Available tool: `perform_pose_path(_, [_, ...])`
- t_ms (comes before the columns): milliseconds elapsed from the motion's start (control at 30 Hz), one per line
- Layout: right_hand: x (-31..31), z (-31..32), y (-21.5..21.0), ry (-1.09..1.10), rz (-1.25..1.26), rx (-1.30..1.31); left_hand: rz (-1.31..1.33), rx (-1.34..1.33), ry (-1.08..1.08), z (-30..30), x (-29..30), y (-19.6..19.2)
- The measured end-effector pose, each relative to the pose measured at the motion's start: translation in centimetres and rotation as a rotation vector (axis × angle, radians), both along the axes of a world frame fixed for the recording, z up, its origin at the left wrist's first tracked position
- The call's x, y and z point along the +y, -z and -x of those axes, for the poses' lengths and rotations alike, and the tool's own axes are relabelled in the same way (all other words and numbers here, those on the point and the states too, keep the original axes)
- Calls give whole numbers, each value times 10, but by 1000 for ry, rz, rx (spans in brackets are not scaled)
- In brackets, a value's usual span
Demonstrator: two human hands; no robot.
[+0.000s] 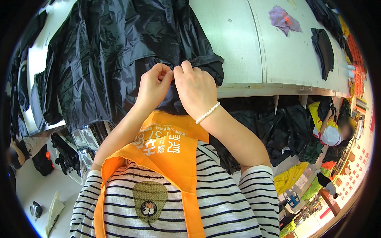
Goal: The person folds black garments on a white table, smoothing and aligning them into compact rectangles. The person uses small scissors to trim loose threads and then places the folded items into a white plastic basket.
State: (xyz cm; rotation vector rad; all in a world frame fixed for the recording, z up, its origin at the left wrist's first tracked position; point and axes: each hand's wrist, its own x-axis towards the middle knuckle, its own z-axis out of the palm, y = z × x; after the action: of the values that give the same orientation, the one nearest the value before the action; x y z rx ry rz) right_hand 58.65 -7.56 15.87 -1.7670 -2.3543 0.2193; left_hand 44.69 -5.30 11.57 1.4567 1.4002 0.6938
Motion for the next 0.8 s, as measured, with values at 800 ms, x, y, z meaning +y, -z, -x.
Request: perform_pose_path(800, [11, -124, 86, 828, 293, 1267, -282, 460, 133, 88, -34, -23])
